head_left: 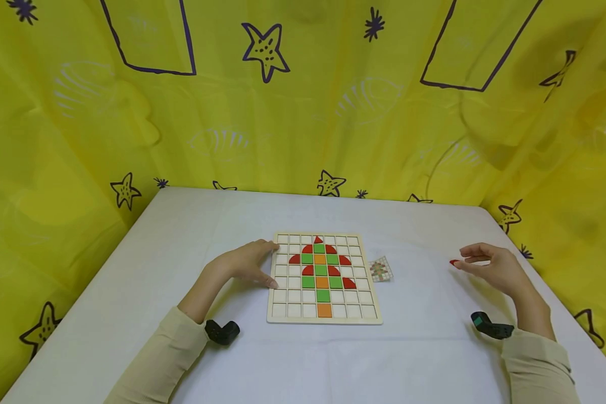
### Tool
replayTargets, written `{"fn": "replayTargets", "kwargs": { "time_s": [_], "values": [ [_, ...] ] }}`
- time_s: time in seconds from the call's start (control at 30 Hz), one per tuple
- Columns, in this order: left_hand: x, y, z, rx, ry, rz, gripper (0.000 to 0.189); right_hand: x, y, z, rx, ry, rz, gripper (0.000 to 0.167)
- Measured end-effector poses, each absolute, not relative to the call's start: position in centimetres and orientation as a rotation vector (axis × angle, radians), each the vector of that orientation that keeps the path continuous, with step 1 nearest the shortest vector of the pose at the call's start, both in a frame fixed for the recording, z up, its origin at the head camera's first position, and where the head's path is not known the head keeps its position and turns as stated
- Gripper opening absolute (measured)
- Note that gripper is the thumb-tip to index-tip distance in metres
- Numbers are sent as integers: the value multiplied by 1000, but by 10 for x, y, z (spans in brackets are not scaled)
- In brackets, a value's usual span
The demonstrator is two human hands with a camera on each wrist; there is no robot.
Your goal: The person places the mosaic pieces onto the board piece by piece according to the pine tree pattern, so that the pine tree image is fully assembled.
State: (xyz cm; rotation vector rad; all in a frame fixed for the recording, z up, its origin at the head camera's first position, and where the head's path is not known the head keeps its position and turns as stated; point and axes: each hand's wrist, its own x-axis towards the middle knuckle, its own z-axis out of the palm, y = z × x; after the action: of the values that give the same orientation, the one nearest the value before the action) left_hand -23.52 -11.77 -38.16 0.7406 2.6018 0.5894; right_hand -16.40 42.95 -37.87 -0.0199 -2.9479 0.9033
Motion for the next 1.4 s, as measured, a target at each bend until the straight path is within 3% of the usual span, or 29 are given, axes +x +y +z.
{"fn": "replayTargets", "kwargs": {
  "time_s": [0.6, 1.4],
  "values": [
    [-233, -118, -379, 764, 2605, 590, 95, -166, 435, -396, -115, -2985, 899, 44],
    [-235, -119, -382, 741, 2606, 575, 95, -170, 418, -389, 14, -2876, 822, 29]
  ]
}}
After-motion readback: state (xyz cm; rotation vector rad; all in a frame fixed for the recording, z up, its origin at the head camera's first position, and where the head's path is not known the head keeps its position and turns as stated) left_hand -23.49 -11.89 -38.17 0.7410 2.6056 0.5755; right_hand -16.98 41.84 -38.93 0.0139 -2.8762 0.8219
